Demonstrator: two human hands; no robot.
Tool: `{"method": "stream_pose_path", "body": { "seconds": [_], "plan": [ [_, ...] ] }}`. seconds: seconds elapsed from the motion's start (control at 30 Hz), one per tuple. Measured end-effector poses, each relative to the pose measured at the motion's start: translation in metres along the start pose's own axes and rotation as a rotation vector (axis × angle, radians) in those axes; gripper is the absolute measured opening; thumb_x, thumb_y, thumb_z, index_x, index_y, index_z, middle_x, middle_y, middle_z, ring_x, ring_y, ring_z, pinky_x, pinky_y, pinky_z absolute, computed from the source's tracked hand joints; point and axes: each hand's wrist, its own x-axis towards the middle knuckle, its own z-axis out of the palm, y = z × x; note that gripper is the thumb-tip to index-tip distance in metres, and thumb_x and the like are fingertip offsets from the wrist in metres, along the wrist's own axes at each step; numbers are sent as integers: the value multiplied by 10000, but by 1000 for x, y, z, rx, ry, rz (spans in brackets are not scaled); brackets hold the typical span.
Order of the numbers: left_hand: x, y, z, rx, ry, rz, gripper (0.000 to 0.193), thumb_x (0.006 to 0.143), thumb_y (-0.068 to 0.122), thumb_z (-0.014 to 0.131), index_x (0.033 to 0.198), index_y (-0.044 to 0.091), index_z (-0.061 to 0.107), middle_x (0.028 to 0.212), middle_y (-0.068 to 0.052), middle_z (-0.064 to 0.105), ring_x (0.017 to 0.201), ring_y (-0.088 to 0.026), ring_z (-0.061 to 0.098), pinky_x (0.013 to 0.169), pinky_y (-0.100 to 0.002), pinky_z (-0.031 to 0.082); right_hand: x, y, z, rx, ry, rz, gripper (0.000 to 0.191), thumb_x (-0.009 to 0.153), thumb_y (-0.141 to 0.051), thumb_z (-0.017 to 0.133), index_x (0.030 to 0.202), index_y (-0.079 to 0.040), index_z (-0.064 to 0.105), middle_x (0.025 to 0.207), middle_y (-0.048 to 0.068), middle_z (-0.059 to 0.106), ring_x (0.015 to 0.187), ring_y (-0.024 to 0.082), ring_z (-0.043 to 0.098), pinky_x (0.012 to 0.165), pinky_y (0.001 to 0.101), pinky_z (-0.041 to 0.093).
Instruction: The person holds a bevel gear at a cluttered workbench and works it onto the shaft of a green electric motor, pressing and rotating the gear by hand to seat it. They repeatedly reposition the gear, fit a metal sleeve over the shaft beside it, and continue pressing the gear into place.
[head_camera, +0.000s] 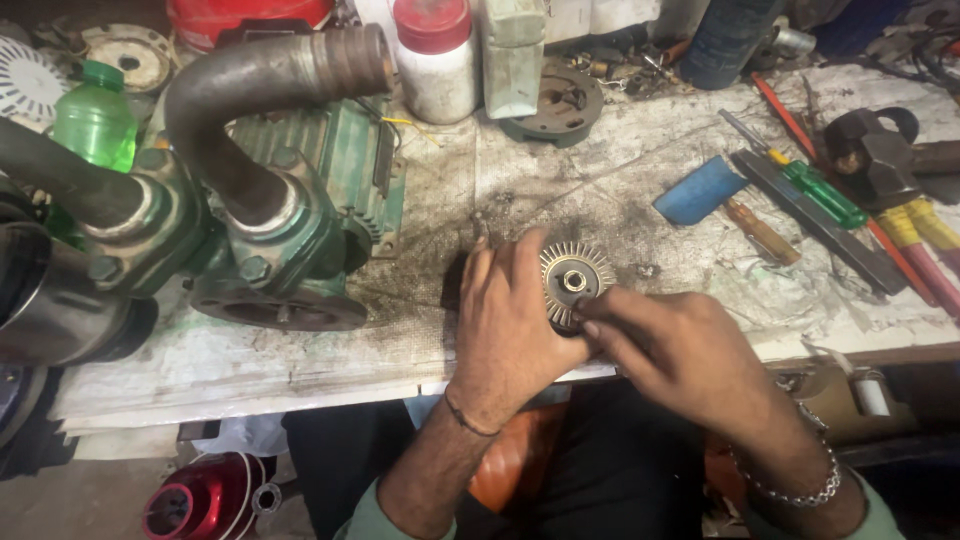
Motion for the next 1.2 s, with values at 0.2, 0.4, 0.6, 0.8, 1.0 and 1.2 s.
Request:
{"method": "stream_pose_path", "body": {
  "seconds": [0.2, 0.4, 0.6, 0.8, 1.0, 1.2],
  "plan": [
    [-1, -1, 1, 17, -13, -16, 1044, 630, 447, 931, 1406, -23, 416, 1221, -266, 626, 1212, -464, 584, 1201, -602, 320, 1, 1, -2, 2, -49, 78, 177, 878, -227, 688, 1044, -179, 728, 573, 50, 732, 444, 240, 726, 482, 369, 573],
    [0, -1, 0, -20, -26, -37, 1059, 621, 462, 943, 1397, -24, 412, 1199, -280, 623, 1180, -462, 590, 1194, -609, 302, -1, -2, -1, -230, 91, 151, 184, 909, -252, 700, 1066, -160, 727, 613, 120, 708, 515, 314, 694, 494, 429, 530],
    [1, 1, -3, -20, -67, -61, 1043, 619, 414, 942, 1408, -12, 408, 1223, -270, 611, 1223, -446, 579, 1236, -605, 271, -2, 1, 0, -154, 138, 139, 151, 919, -262, 686, 1005, -142, 717, 627, 118, 720, 549, 313, 709, 500, 424, 535],
    [2, 1, -5, -110, -88, 20, 1043, 616, 348, 916, 1425, -34, 381, 1313, -248, 607, 1281, -411, 573, 1239, -648, 176, -3, 1, -1, 6, -54, 102, 207, 884, -255, 672, 1065, -162, 713, 587, 100, 707, 470, 257, 713, 460, 402, 546],
    [1, 0, -1, -54, -3, 27, 1015, 626, 352, 907, 1421, -28, 405, 1286, -218, 646, 1257, -400, 600, 1258, -631, 226, -3, -4, 0, -43, -57, 89, 200, 870, -275, 678, 1043, -179, 709, 583, 82, 718, 447, 268, 713, 474, 411, 559],
    [0, 2, 0, -7, 6, -1, 1010, 676, 397, 920, 1431, -29, 402, 1265, -226, 629, 1244, -413, 587, 1254, -622, 248, -3, -1, -2, -114, 11, 157, 178, 896, -283, 680, 1025, -160, 687, 642, 103, 722, 500, 319, 707, 502, 437, 554]
  ]
}}
